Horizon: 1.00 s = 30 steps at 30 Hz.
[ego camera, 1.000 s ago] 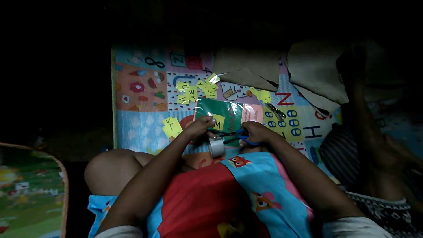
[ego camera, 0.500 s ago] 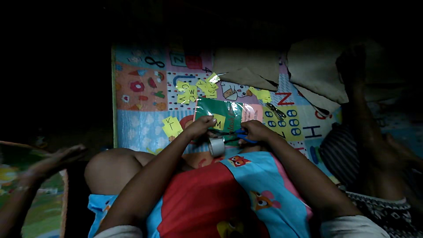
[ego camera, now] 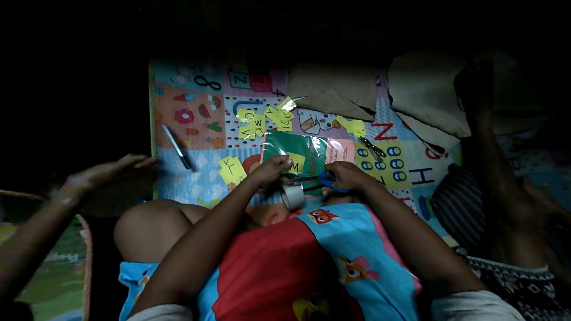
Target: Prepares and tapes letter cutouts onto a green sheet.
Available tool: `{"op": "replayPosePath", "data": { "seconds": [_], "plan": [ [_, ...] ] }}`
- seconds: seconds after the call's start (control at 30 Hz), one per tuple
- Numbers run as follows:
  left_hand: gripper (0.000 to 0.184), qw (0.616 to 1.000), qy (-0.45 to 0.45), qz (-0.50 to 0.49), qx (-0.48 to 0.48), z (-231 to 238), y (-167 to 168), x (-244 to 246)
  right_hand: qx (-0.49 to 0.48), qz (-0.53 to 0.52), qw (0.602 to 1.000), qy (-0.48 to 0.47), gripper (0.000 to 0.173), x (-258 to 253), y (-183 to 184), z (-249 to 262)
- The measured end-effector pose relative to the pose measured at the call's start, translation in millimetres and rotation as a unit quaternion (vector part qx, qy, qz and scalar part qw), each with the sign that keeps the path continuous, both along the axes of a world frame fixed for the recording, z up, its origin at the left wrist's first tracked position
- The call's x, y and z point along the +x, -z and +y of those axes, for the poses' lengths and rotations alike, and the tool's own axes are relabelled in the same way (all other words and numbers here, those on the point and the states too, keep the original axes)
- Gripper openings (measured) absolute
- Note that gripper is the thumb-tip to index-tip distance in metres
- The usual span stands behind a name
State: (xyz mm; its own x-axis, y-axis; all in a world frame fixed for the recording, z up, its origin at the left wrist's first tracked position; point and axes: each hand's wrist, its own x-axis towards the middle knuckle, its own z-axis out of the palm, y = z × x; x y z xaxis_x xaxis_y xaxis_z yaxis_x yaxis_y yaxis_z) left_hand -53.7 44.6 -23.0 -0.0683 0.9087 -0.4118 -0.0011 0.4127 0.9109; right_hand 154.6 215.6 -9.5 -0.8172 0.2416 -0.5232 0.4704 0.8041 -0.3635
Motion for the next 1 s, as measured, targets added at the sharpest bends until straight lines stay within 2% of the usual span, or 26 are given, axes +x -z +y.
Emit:
{"op": "replayPosePath", "data": {
  "seconds": [0.17, 0.33, 0.6, 0.73, 0.9, 1.0],
  "plan": [
    [0.030, 1.000, 0.000, -0.009, 0.002, 0, 2, 0, 0.004, 0.009, 1.000, -0.011, 0.047, 1, 0, -1],
    [0.029, 1.000, 0.002, 0.005, 0.015, -1, 6, 0, 0.012, 0.034, 0.999, -0.010, 0.022, 3, 0, -1],
    [0.033, 0.999, -0.013, -0.046, 0.008, -1, -1, 3, 0.015, 0.022, 1.000, -0.015, 0.019, 1, -2, -2],
    [0.031, 1.000, -0.008, -0.025, 0.006, -1, 2, 3, 0.036, 0.034, 0.999, -0.021, 0.027, 2, 1, -3],
    [0.034, 1.000, -0.013, -0.028, 0.000, -5, -4, 4, 0.041, 0.047, 0.997, 0.042, 0.059, 8, 3, 7],
    [0.034, 0.999, -0.020, -0.034, 0.004, -6, -1, 4, 0.080, 0.016, 0.993, 0.089, 0.060, 13, 8, 15]
  ]
}}
